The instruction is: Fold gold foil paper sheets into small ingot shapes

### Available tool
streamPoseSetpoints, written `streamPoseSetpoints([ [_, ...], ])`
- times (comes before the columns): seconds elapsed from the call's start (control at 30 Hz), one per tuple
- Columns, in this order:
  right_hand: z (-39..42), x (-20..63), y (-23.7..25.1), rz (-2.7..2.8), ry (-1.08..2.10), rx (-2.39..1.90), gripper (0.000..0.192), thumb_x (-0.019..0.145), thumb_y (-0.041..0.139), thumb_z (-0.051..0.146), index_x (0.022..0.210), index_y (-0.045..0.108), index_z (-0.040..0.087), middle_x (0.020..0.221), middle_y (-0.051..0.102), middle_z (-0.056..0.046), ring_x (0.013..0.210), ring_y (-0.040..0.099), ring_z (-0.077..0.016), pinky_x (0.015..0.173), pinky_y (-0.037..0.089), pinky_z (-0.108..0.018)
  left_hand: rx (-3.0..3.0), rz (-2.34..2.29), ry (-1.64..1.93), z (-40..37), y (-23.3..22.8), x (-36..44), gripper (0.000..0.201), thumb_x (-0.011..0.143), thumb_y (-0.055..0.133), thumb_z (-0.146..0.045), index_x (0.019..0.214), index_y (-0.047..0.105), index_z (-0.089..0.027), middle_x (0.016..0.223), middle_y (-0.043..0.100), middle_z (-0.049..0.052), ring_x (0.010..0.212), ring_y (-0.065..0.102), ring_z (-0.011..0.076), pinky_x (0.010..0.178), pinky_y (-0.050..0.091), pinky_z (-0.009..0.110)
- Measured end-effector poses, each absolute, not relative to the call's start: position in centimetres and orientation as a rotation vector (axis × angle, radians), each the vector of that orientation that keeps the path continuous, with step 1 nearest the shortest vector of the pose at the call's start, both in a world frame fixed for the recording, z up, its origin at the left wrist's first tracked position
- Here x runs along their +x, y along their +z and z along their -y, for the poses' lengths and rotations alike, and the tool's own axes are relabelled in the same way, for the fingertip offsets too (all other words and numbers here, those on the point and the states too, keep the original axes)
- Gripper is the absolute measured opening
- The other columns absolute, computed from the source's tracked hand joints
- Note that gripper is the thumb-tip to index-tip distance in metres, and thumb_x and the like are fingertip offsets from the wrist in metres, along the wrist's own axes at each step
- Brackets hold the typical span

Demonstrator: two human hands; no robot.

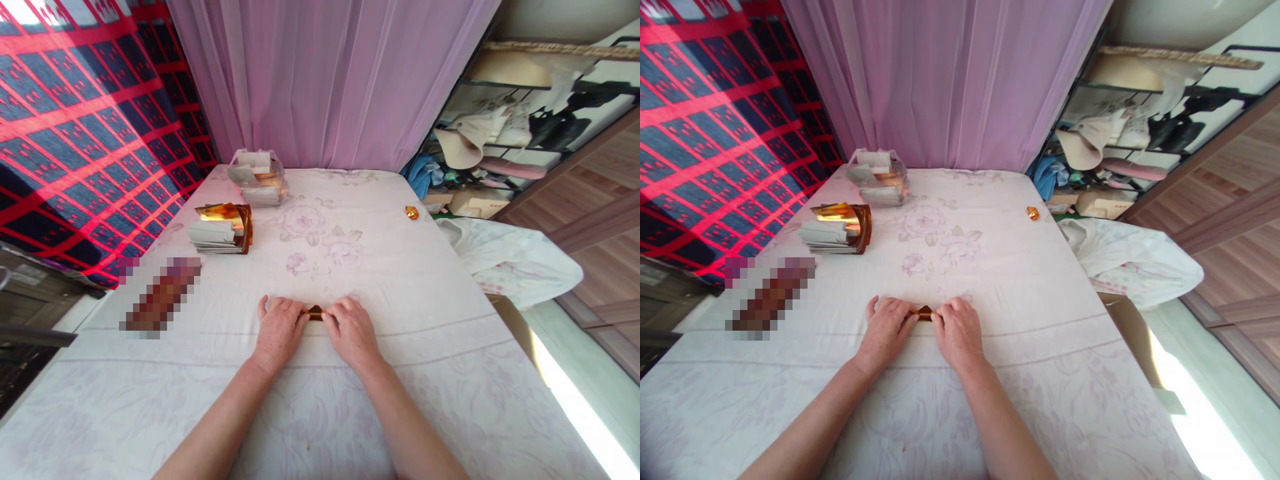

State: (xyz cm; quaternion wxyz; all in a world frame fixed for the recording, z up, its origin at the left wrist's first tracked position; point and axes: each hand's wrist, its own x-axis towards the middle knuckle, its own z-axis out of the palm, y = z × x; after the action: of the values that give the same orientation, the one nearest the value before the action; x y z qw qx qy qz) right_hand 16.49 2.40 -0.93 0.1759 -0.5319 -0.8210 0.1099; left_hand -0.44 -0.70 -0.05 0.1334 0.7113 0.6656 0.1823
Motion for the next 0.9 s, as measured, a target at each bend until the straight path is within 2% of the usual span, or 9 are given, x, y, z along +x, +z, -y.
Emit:
streamPoseSetpoints([
  [0.27,-2.36,16.14,-1.3,2.28,0.231,-1.539,0.019,0.089,0.058,0.027,0.072,0.065,0.022,0.084,0.062,-0.006,0.081,0.056,-0.0207,0.072,0.04,-0.033,2.106,-1.995,0.547,0.95,-0.02,0.11,0.014,0.095,0.048,-0.024,0.088,0.06,-0.023,0.085,0.069,0.002,0.093,0.059,0.0236,0.106,0.02,0.058],
  [0.9,-2.44,16.15,-1.81,2.178,0.18,-1.606,0.021,0.086,0.065,0.032,0.068,0.06,0.022,0.08,0.059,-0.005,0.081,0.055,-0.0216,0.072,0.04,-0.034,2.151,-2.095,0.52,0.9,-0.41,0.3,0.008,0.092,0.053,-0.026,0.091,0.06,-0.022,0.084,0.071,0.004,0.091,0.06,0.0261,0.105,0.024,0.056],
])
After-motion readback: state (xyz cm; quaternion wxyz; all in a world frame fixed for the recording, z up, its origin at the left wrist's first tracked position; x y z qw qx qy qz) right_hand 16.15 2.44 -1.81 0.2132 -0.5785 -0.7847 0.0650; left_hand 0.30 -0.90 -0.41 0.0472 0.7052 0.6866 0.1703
